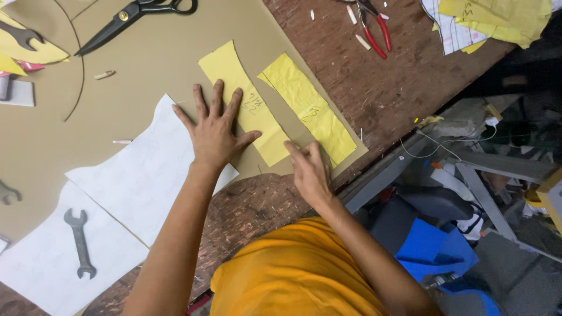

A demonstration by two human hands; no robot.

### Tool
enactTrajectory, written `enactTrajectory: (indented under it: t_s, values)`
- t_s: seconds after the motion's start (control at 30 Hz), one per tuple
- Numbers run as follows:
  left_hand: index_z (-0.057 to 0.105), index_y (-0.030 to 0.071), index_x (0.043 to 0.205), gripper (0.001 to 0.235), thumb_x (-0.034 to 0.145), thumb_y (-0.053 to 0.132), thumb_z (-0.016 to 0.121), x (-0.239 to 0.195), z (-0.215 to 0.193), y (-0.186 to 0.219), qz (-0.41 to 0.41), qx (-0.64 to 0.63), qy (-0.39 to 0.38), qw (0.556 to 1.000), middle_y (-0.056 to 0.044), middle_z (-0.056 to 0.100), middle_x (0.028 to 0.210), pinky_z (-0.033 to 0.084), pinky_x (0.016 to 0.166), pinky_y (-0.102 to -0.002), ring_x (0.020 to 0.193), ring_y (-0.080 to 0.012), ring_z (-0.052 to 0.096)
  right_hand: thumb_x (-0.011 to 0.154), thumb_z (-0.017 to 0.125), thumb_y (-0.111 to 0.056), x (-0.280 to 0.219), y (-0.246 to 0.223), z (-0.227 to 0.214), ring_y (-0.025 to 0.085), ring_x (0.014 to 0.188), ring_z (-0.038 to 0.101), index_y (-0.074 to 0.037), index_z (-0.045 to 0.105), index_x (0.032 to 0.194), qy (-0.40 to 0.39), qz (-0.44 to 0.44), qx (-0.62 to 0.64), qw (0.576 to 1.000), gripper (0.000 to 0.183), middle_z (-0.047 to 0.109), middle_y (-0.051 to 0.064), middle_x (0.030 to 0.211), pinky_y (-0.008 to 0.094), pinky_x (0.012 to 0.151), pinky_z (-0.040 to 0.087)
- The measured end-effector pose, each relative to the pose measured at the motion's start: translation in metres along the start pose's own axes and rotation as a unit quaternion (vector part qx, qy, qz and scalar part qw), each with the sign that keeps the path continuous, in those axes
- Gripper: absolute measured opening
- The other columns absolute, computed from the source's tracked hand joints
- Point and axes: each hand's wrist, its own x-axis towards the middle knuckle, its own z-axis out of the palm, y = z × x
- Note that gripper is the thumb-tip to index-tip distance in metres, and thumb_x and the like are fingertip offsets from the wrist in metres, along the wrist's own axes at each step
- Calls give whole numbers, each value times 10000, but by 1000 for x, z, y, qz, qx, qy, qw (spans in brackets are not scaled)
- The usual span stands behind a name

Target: The person arranges yellow and white paper pattern pieces on a worktable, aligning them side by side and occasionally using a wrench as a weight. The person repeatedly picks up, places, and repositions the pattern pieces throughout the clip.

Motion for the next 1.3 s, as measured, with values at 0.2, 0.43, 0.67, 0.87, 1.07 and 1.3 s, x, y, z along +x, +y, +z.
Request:
enactTrajectory:
  t_s: [0.2,0.43,0.67,0.87,1.07,1.3]
  values:
    - [386,328,1594,1089,689,878,636,0,0,1,-8,7,-6,1000,-80,207,1701,-86,1042,-876,1542,-483,3,958,699,-212,-16,5,3,247,887,541,-220,652,1411,3,-18,-34,999,456,465,84,1002,398,748,519]
    - [378,340,1581,1165,599,900,660,-3,0,-5,-10,13,-25,1000,-72,188,1699,-104,1034,-872,1532,-487,-20,951,718,-245,-15,1,-3,237,865,539,-221,643,1414,3,-15,-10,1000,470,461,80,992,403,734,511]
    - [387,337,1586,1146,619,873,689,5,-7,-8,-16,14,-21,1000,-98,180,1697,-88,1028,-882,1526,-507,-16,910,732,-295,-7,-6,-6,249,808,555,-221,602,1437,-16,14,-22,1000,548,454,90,979,414,679,512]
    - [370,357,1584,1166,581,822,741,9,-13,-9,-21,28,-35,999,-96,178,1698,-66,1034,-883,1531,-510,9,922,721,-299,-7,-13,-11,286,823,575,-245,597,1446,-28,37,-2,999,542,467,120,1013,445,679,516]
    - [348,305,1601,1137,656,818,717,0,-17,-2,-24,-11,5,1000,-124,196,1683,-22,1044,-880,1530,-481,44,913,723,-254,-6,-18,-22,328,867,594,-178,607,1428,2,8,38,999,533,490,140,1002,447,738,520]
    - [436,157,1538,659,945,290,691,-68,-11,14,-110,-75,145,980,-204,316,1627,126,1176,-745,1527,-431,241,966,672,-111,13,-30,-56,316,894,656,-87,686,1268,53,9,127,990,303,609,134,988,401,765,540]
